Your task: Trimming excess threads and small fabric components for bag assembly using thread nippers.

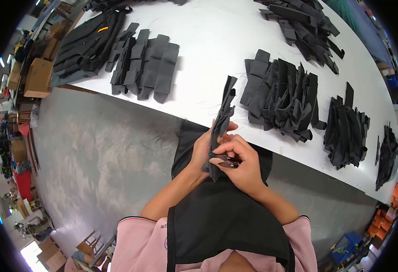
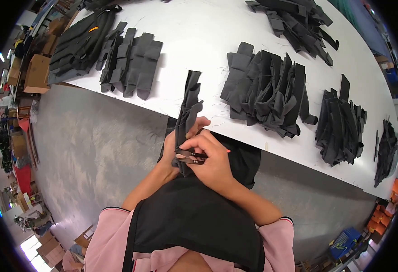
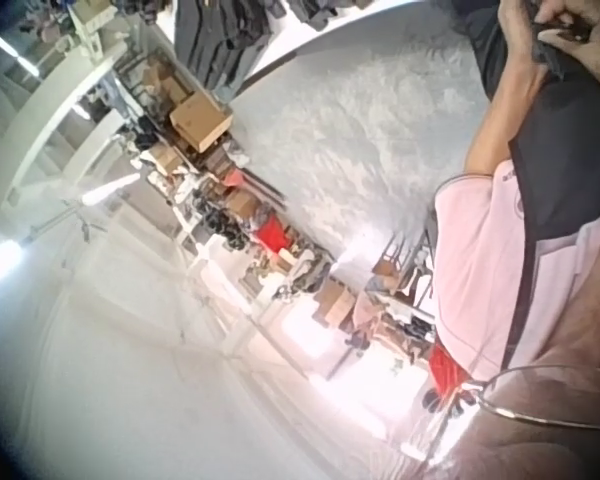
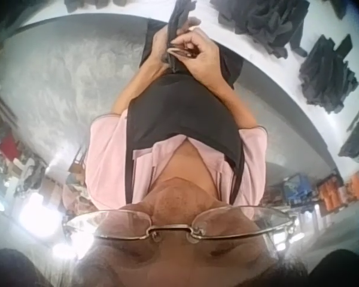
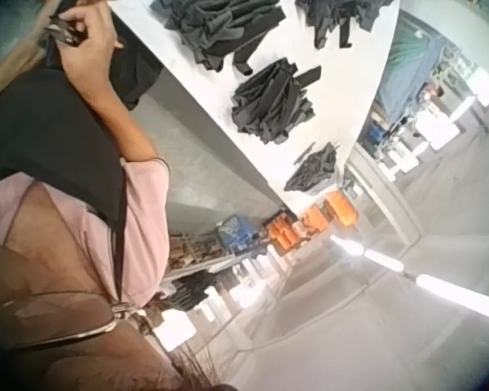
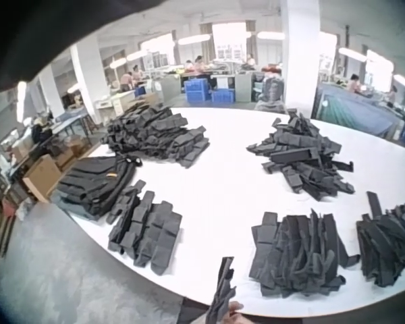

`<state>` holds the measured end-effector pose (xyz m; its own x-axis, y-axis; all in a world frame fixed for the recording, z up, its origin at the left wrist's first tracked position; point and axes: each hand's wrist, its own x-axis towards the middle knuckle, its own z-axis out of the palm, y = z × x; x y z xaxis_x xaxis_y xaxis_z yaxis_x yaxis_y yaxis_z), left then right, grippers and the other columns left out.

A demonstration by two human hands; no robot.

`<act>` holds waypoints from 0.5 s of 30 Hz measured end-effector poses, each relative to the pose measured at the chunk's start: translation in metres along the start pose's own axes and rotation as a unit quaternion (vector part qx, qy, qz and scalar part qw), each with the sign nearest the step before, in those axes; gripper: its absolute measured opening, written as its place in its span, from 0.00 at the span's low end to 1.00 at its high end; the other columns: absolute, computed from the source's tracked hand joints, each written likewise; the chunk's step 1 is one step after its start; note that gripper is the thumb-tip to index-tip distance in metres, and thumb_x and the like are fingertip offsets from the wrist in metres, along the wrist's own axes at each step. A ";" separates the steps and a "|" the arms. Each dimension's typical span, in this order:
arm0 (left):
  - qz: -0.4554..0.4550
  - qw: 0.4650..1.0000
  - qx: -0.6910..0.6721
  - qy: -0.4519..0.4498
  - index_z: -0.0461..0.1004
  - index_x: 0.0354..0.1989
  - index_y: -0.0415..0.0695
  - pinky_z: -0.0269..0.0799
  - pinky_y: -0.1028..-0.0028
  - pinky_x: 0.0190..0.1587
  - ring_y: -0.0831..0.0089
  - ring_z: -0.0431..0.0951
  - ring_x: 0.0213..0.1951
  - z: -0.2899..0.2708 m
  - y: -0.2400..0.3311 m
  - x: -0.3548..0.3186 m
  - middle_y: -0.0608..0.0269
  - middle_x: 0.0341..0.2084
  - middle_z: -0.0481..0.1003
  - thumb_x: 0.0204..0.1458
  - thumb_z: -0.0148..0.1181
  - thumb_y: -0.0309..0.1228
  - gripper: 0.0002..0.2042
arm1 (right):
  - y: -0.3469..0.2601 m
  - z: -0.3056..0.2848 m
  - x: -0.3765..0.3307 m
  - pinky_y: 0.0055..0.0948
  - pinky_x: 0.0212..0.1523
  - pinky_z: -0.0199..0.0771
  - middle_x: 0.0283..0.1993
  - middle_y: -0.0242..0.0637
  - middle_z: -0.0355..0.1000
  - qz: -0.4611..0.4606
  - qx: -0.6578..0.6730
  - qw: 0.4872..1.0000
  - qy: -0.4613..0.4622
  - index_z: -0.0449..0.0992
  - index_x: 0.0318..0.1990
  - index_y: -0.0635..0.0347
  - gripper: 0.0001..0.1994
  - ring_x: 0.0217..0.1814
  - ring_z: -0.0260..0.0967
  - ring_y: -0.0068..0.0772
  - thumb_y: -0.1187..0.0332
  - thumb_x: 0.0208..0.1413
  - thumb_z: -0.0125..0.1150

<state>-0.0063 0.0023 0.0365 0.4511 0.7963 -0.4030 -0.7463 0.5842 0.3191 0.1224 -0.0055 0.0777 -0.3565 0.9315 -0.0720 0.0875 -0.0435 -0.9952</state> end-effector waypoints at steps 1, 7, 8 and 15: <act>0.044 0.995 0.036 0.085 0.69 0.45 0.34 0.70 0.75 0.39 0.75 0.72 0.33 0.004 -0.003 -0.001 0.62 0.34 0.71 0.58 0.46 0.38 0.17 | -0.001 0.003 0.000 0.14 0.28 0.57 0.30 0.25 0.57 -0.010 -0.010 1.000 0.015 0.74 0.32 0.62 0.12 0.29 0.54 0.14 0.82 0.39 0.68; 0.184 0.936 0.225 0.199 0.71 0.45 0.37 0.61 0.76 0.52 0.76 0.69 0.44 0.001 -0.003 0.001 0.61 0.44 0.71 0.63 0.39 0.43 0.21 | -0.005 0.011 0.000 0.18 0.25 0.54 0.25 0.26 0.58 -0.047 -0.074 0.994 0.070 0.75 0.28 0.61 0.08 0.25 0.54 0.17 0.80 0.39 0.69; 0.183 0.936 0.225 0.198 0.71 0.45 0.37 0.61 0.76 0.52 0.76 0.69 0.44 0.002 -0.003 0.001 0.61 0.44 0.71 0.63 0.39 0.43 0.21 | -0.004 0.012 0.001 0.18 0.25 0.54 0.25 0.26 0.59 -0.052 -0.068 0.993 0.077 0.75 0.27 0.61 0.08 0.25 0.54 0.17 0.80 0.39 0.68; 0.211 0.906 0.319 0.181 0.71 0.42 0.41 0.52 0.81 0.32 0.85 0.55 0.28 0.010 0.002 0.002 0.71 0.32 0.69 0.63 0.37 0.49 0.23 | 0.011 0.004 0.004 0.16 0.25 0.56 0.26 0.25 0.59 0.023 0.023 0.999 -0.004 0.71 0.27 0.64 0.06 0.27 0.55 0.15 0.80 0.45 0.64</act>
<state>-0.0023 0.0069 0.0448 -0.0847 0.9335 -0.3484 -0.3274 0.3042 0.8946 0.1180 -0.0041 0.0659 -0.3602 0.9253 -0.1191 0.0623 -0.1035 -0.9927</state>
